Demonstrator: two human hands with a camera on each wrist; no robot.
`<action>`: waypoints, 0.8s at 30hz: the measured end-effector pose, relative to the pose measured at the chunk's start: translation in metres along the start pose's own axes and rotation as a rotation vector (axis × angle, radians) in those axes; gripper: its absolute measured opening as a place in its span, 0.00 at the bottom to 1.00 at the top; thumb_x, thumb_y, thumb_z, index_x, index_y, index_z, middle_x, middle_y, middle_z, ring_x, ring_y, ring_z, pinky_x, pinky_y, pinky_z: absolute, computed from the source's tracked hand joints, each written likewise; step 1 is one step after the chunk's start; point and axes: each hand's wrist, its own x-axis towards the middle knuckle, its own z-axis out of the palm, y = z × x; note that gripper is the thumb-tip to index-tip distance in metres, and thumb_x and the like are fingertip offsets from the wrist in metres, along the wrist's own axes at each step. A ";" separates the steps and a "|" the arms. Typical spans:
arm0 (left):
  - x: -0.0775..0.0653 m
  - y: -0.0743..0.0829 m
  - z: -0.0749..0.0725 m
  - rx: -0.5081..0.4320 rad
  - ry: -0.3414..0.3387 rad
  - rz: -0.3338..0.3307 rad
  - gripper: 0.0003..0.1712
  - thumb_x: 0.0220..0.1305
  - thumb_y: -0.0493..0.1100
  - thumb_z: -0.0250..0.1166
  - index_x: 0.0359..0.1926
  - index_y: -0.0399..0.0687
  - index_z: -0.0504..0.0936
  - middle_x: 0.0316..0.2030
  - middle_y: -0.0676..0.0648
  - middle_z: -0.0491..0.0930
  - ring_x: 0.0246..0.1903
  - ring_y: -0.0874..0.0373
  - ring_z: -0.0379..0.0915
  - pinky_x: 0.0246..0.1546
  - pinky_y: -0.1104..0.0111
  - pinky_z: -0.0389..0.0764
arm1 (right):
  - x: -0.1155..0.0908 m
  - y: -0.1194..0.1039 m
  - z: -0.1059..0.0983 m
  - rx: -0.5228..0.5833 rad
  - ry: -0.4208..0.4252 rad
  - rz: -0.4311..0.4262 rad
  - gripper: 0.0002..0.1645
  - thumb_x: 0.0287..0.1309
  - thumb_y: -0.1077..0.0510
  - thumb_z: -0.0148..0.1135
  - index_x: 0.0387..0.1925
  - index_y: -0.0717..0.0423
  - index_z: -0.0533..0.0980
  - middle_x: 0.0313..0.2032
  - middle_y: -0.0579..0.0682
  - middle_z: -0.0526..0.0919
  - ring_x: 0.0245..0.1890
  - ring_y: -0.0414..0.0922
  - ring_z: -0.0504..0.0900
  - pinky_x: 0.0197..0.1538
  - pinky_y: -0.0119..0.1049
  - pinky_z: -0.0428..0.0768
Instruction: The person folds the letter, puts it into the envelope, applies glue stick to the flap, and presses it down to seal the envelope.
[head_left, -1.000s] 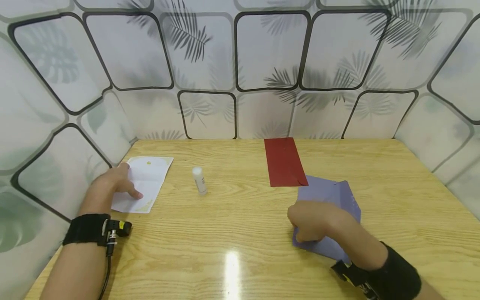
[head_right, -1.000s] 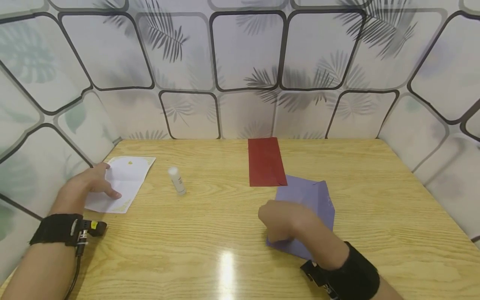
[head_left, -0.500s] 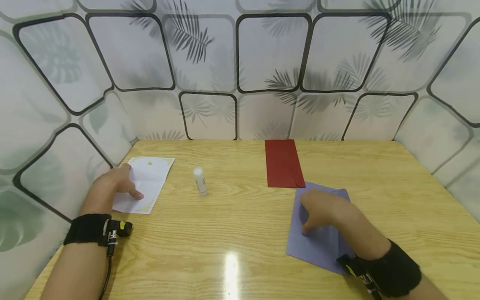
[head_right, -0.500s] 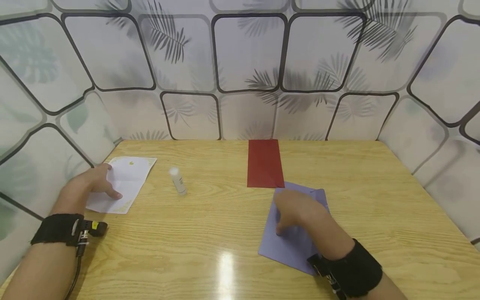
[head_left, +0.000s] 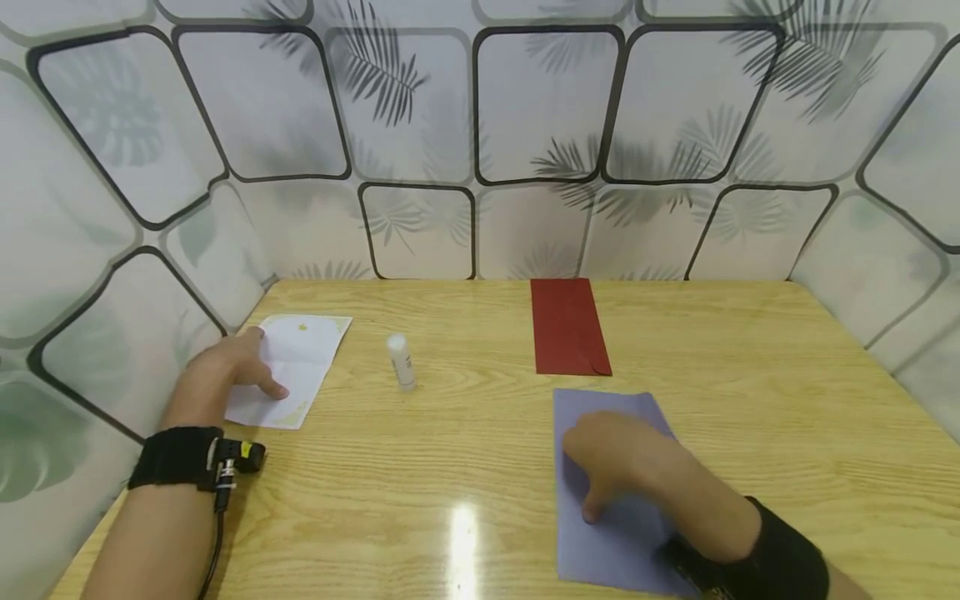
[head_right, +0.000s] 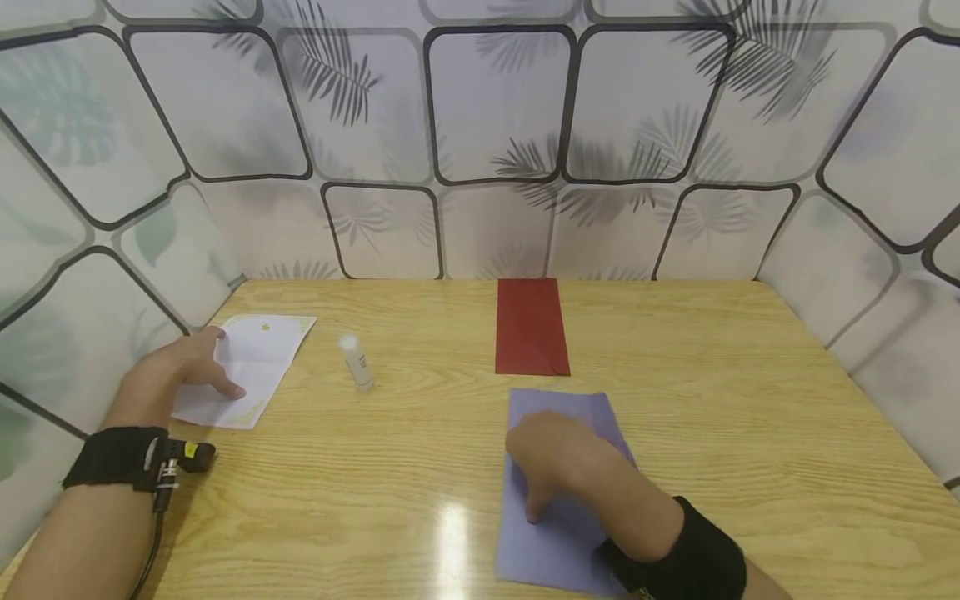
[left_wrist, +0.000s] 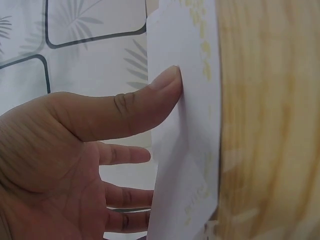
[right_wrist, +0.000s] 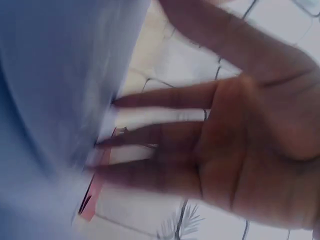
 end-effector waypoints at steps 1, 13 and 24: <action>0.000 0.000 0.000 0.001 0.001 0.001 0.73 0.45 0.54 0.81 0.72 0.21 0.41 0.66 0.15 0.49 0.64 0.23 0.53 0.67 0.37 0.58 | 0.000 -0.004 0.000 -0.001 -0.019 -0.055 0.29 0.31 0.47 0.85 0.35 0.55 0.80 0.36 0.46 0.82 0.38 0.44 0.80 0.47 0.40 0.79; 0.000 0.000 -0.001 -0.005 -0.030 0.011 0.76 0.44 0.54 0.82 0.73 0.22 0.37 0.67 0.14 0.43 0.67 0.20 0.45 0.68 0.35 0.53 | 0.004 -0.008 -0.002 0.089 -0.043 -0.378 0.29 0.46 0.53 0.78 0.54 0.44 0.83 0.68 0.39 0.71 0.69 0.37 0.69 0.67 0.37 0.71; -0.002 -0.003 -0.002 -0.023 0.017 0.032 0.75 0.47 0.52 0.80 0.72 0.20 0.34 0.65 0.13 0.45 0.63 0.15 0.43 0.66 0.32 0.52 | -0.013 -0.020 -0.007 -0.040 0.080 0.044 0.29 0.31 0.39 0.84 0.25 0.51 0.75 0.22 0.41 0.71 0.26 0.40 0.70 0.33 0.39 0.75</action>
